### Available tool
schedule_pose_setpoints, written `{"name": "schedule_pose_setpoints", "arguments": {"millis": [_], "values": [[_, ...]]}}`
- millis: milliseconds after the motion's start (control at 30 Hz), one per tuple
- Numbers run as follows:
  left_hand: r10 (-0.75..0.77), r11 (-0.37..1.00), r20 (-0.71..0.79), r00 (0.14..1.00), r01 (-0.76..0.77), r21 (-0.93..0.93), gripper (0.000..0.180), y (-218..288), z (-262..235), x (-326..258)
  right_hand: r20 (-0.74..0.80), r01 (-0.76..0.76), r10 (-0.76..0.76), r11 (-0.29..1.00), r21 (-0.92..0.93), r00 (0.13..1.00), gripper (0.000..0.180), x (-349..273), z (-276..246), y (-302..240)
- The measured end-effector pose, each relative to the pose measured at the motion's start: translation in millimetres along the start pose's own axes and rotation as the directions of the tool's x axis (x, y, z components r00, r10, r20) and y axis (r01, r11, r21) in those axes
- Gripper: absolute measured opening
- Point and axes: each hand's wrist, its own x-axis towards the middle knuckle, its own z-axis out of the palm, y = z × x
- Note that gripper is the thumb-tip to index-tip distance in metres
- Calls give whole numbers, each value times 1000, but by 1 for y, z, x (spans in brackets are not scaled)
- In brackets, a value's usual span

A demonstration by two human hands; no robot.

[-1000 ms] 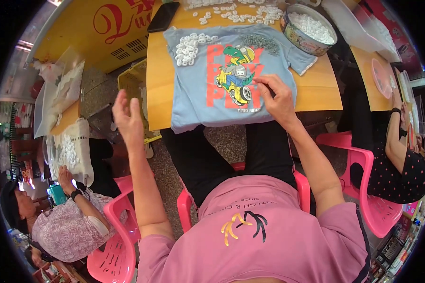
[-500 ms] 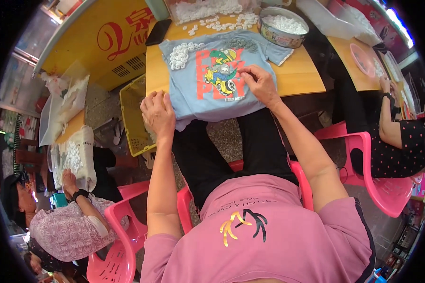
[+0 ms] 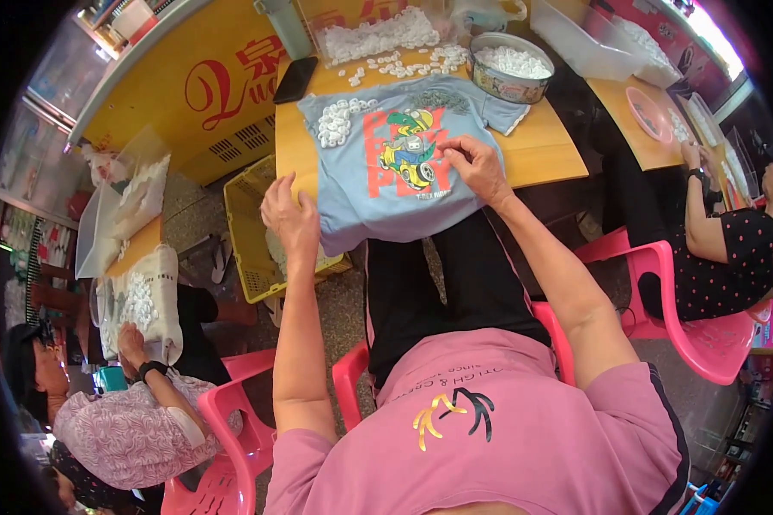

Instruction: Inspecting and sorting white plastic garment buttons or toggles on a workspace table.

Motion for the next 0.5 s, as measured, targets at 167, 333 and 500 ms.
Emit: {"name": "schedule_pose_setpoints", "arguments": {"millis": [167, 333, 500], "values": [[115, 926, 77, 990, -79, -369, 26, 28, 22, 51, 15, -10, 9, 999, 39, 1000, 13, -1, 0, 6], [257, 964, 177, 950, -240, -110, 29, 12, 68, 80, 21, -18, 16, 997, 80, 1000, 12, -2, 6, -5], [326, 944, 243, 913, -327, -39, 23, 25, 74, 85, 22, -25, 24, 999, 38, 999, 12, -3, 2, -6]]}}
